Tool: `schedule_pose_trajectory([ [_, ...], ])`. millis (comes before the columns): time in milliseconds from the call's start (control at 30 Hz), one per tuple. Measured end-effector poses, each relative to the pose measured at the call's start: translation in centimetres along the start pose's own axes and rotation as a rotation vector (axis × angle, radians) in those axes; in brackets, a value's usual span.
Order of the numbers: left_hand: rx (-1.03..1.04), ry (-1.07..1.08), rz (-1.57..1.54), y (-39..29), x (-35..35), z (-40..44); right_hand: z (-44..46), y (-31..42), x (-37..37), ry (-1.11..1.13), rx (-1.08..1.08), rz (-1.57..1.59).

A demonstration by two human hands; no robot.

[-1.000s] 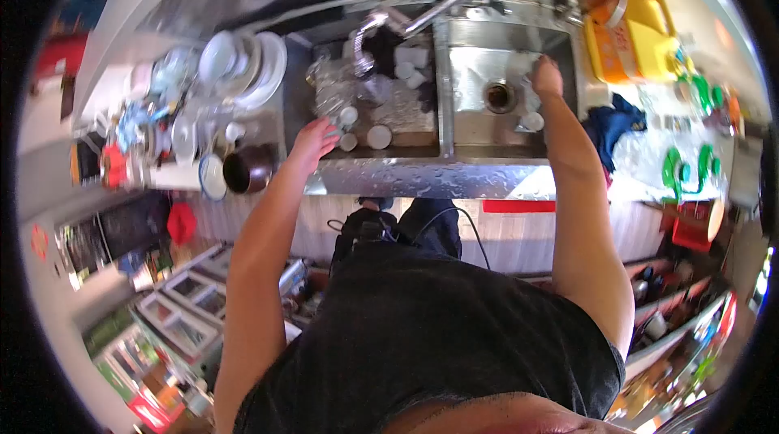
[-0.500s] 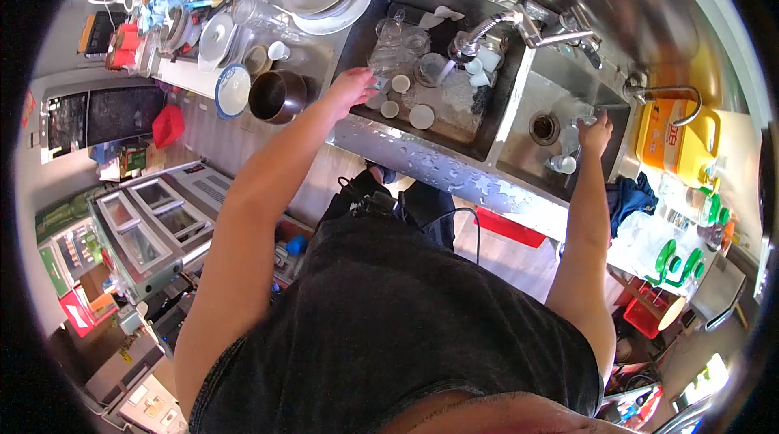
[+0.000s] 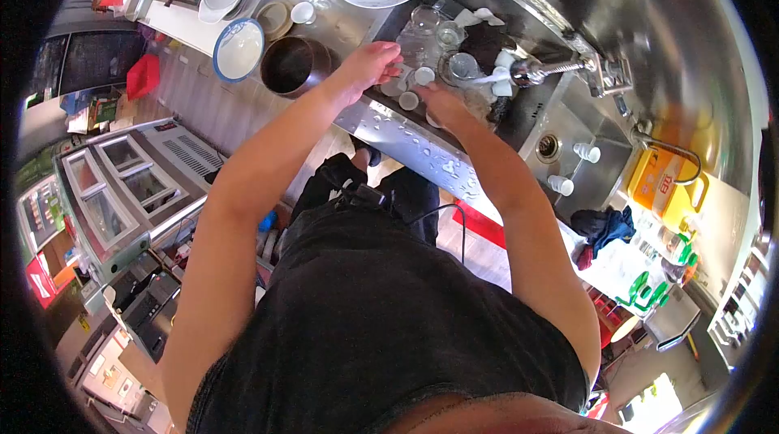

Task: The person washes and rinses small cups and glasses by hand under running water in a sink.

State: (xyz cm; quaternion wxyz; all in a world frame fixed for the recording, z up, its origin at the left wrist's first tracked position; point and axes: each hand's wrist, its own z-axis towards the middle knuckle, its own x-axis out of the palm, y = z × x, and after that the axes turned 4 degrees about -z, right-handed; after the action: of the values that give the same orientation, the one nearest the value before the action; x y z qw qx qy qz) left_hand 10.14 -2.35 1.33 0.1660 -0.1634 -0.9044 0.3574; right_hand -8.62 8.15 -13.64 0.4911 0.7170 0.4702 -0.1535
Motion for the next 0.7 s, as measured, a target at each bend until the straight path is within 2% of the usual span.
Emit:
schedule_pose_trajectory([
  [33,0.000,-0.005,-0.008,0.2,-0.3,-0.3,1.1,0.6,0.2,-0.004,-0.144,-0.306],
  [200,0.008,0.054,-0.065,0.0,-1.5,-2.5,4.4,1.0,1.9,0.153,-0.230,-0.523],
  [300,-0.011,0.063,-0.081,0.8,-1.9,-2.1,4.4,0.0,2.6,0.081,-0.268,-0.426],
  [367,-0.013,0.085,-0.056,1.2,-1.6,-1.2,2.3,-0.3,1.8,-0.380,-0.197,-0.008],
  [400,-0.009,0.101,-0.062,1.2,-1.3,-0.8,1.0,-0.1,0.6,-0.382,-0.185,-0.021],
  [467,-0.033,0.115,-0.042,1.4,-0.4,-0.2,-1.8,0.4,-2.0,-0.483,0.118,0.252],
  [500,-0.030,0.137,-0.045,1.7,0.2,0.4,-2.8,-0.2,-2.8,-0.492,0.134,0.239],
  [567,-0.082,0.124,0.008,2.4,1.6,1.8,-5.1,-1.9,-4.4,-0.607,0.359,0.259],
  [600,-0.101,0.133,0.019,2.6,2.5,2.4,-5.4,-2.7,-4.6,-0.760,0.260,0.324],
  [633,-0.129,0.128,0.028,2.9,3.4,3.0,-6.2,-3.7,-4.8,-0.781,0.380,0.425],
  [700,-0.157,0.146,0.060,3.5,5.0,4.2,-7.4,-4.8,-5.6,-0.765,0.388,0.440],
])
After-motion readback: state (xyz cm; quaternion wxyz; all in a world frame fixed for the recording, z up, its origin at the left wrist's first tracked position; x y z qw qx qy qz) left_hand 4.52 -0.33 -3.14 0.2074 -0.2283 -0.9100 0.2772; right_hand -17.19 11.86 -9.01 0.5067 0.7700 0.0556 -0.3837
